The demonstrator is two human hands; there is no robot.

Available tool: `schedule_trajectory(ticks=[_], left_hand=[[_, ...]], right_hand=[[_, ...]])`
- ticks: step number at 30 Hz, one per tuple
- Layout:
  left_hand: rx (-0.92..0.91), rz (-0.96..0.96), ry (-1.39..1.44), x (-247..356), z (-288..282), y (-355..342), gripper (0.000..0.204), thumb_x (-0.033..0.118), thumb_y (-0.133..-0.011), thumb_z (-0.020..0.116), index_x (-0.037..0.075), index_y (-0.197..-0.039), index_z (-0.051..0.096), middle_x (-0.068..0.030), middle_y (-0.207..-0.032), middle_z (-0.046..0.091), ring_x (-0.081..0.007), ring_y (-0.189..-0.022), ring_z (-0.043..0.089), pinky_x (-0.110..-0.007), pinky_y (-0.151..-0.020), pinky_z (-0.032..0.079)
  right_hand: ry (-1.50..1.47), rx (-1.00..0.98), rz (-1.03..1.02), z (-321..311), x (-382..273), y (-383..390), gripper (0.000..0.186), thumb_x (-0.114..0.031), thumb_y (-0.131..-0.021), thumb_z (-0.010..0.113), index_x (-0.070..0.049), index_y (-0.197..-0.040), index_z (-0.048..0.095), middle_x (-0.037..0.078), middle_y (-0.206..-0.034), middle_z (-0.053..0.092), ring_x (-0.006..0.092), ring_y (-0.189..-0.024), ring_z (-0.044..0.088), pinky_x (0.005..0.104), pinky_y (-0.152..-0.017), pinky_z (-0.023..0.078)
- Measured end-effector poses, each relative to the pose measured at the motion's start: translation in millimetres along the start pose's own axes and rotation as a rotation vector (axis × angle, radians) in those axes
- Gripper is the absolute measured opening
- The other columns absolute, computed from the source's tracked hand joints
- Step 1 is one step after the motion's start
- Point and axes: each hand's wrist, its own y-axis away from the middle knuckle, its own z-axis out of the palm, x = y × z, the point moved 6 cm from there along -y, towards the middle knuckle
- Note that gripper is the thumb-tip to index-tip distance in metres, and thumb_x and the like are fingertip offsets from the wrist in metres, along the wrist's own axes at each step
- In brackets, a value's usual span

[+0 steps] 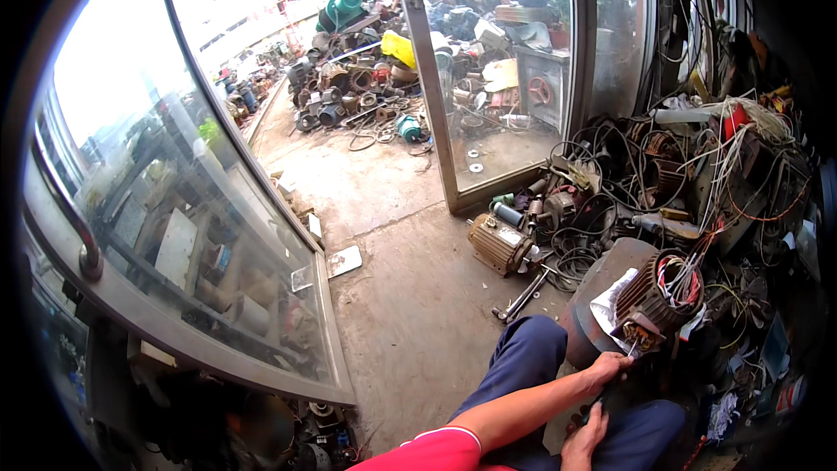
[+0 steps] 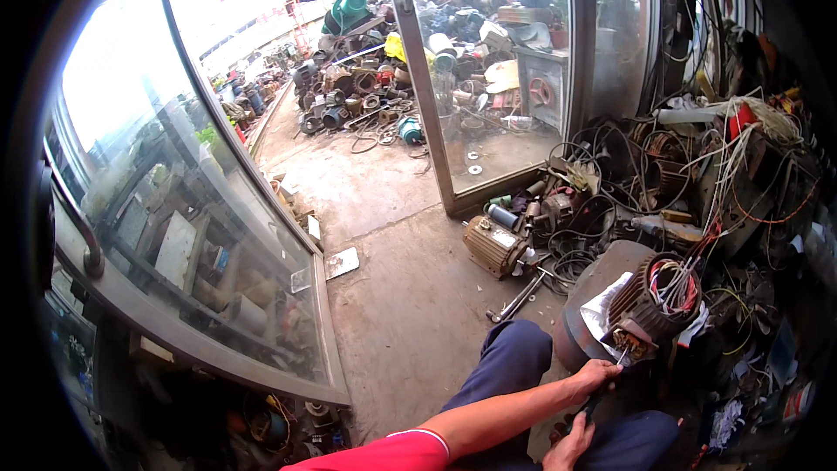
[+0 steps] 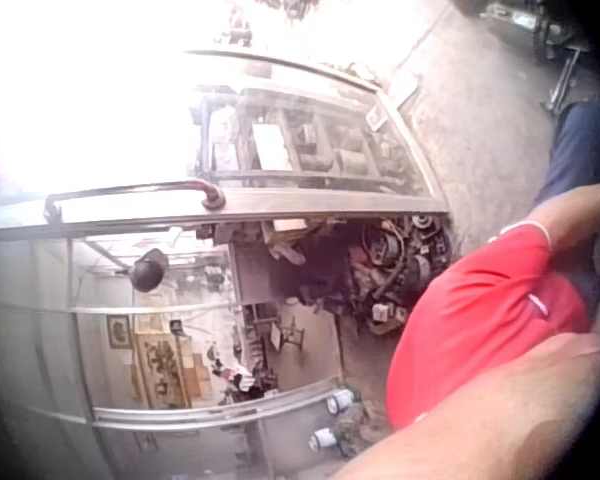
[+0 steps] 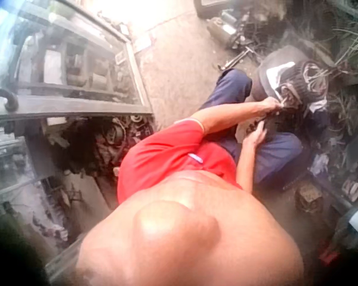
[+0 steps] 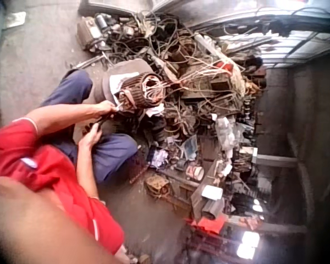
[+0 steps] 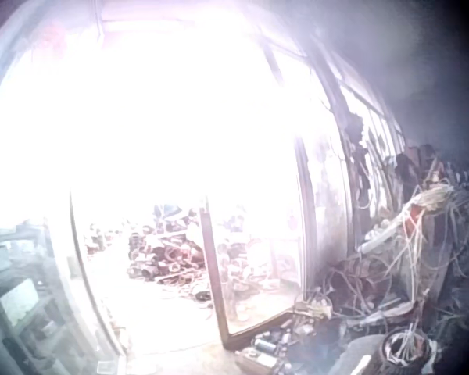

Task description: The person sits on the floor and uses a screwdriver to work on the internal components of an electric motor. They then stand up, open a drawer, and retrieve a handful of small metal fasteners before returning to the motor.

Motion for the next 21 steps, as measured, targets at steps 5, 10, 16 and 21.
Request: schedule_trajectory(ticks=[5,10,16,21], left_hand=[[-0.077,0.029,-0.042,0.5,0.6,11.0,0.031,0.037,-0.096,0.053,0.009,-0.085,0.062,-0.0016,-0.065,0.058,-0.0127,-0.053,0.051,-0.028,-0.049,0.04],[-0.207,-0.028,-0.119,-3.7,1.1,56.3,0.039,0.04,-0.099,0.046,0.006,-0.086,0.06,-0.0023,-0.074,0.059,-0.0113,-0.066,0.053,-0.028,-0.059,0.043],[-0.138,-0.025,-0.182,-10.7,-11.1,48.3,0.037,0.038,-0.099,0.046,0.007,-0.085,0.061,-0.0011,-0.07,0.054,-0.0124,-0.062,0.05,-0.031,-0.058,0.043],[-0.139,0.039,-0.258,-14.6,-16.6,43.3,0.036,0.04,-0.099,0.047,0.009,-0.087,0.061,0.0011,-0.072,0.05,-0.0102,-0.062,0.044,-0.028,-0.055,0.04]], right_hand=[[-0.163,-0.208,0.071,8.4,1.4,3.9,0.039,-0.052,-0.092,0.049,-0.014,-0.084,0.05,-0.004,-0.063,0.042,0.007,-0.044,0.035,0.0207,-0.039,0.026],[-0.484,-0.35,0.362,22.9,-5.0,11.8,0.045,-0.053,-0.092,0.048,-0.016,-0.069,0.045,-0.005,-0.056,0.039,0.0075,-0.041,0.032,0.0223,-0.037,0.025],[0.124,-0.097,-0.139,15.6,-2.2,-34.3,0.034,-0.044,-0.093,0.052,-0.011,-0.102,0.054,-0.002,-0.073,0.048,0.0079,-0.045,0.038,0.0217,-0.039,0.025],[-0.116,-0.225,0.208,30.4,-6.1,-17.0,0.04,-0.056,-0.09,0.05,-0.017,-0.085,0.052,-0.004,-0.062,0.043,0.0082,-0.039,0.036,0.0216,-0.036,0.024]])
